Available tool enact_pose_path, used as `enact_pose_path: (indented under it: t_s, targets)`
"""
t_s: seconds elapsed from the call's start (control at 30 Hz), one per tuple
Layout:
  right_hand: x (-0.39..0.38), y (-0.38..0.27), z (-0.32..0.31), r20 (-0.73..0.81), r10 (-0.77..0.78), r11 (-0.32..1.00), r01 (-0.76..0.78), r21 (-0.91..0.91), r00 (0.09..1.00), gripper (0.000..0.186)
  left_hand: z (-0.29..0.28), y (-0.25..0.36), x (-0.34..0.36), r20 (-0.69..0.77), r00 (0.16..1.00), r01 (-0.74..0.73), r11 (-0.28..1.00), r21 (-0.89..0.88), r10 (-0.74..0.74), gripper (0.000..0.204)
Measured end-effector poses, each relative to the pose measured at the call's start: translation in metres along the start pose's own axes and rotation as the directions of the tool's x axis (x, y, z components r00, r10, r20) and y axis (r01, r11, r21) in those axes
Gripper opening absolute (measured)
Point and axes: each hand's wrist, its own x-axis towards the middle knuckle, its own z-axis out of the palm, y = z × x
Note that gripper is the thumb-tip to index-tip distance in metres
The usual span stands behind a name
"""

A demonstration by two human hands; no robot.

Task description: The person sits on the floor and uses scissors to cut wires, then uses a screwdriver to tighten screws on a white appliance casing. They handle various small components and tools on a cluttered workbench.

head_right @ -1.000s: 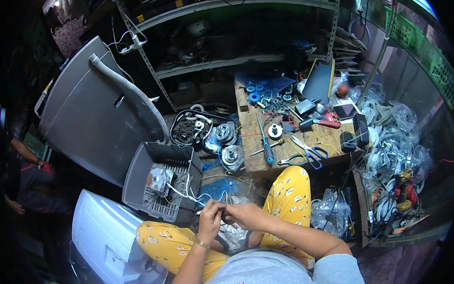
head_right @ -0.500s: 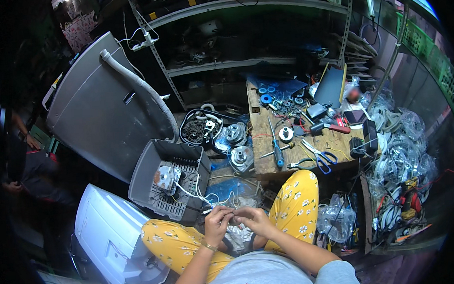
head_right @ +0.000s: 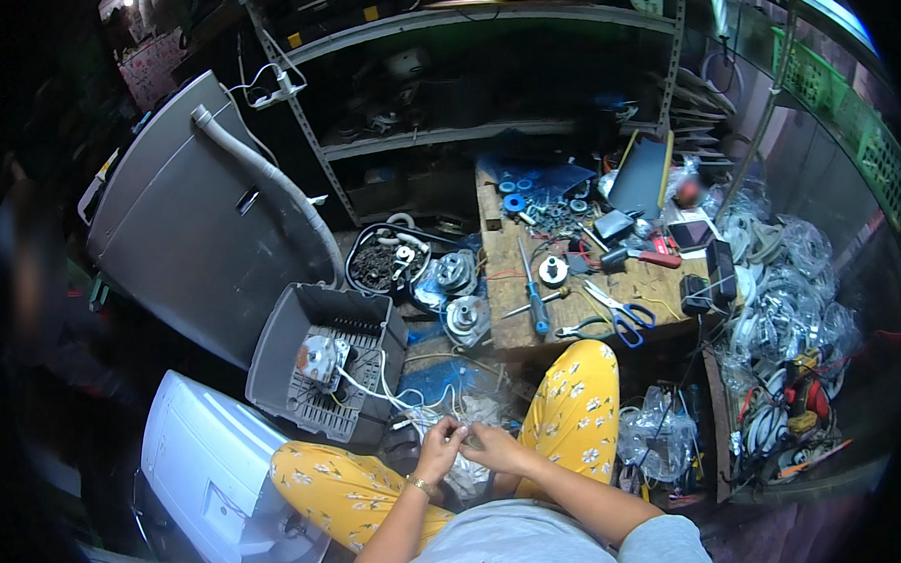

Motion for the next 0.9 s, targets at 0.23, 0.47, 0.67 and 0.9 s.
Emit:
enact_pose_path:
  t_s: [0.23,0.47,0.67,0.9]
  targets:
    - [-0.005,0.009,-0.002,0.023,0.020,0.999,-0.021,0.039,1.000,0.046,0.028,-0.032,0.027,0.023,0.975,0.217,0.974,0.063,-0.219,0.051]
    - [-0.009,0.017,0.013,-0.102,0.203,0.977,-0.209,-0.051,0.974,0.044,0.048,-0.025,0.043,-0.168,0.983,0.034,0.809,0.586,0.081,0.040]
    - [-0.007,-0.055,-0.029,-0.155,-0.320,0.945,0.326,0.012,0.935,0.029,0.008,-0.059,0.067,-0.211,0.974,0.197,0.761,0.618,-0.081,0.038]
    - [0.022,0.124,-0.249,-0.801,-0.018,0.857,-0.403,-0.320,0.599,0.041,0.011,-0.010,0.064,-0.145,0.979,-0.121,0.984,0.130,0.140,0.040]
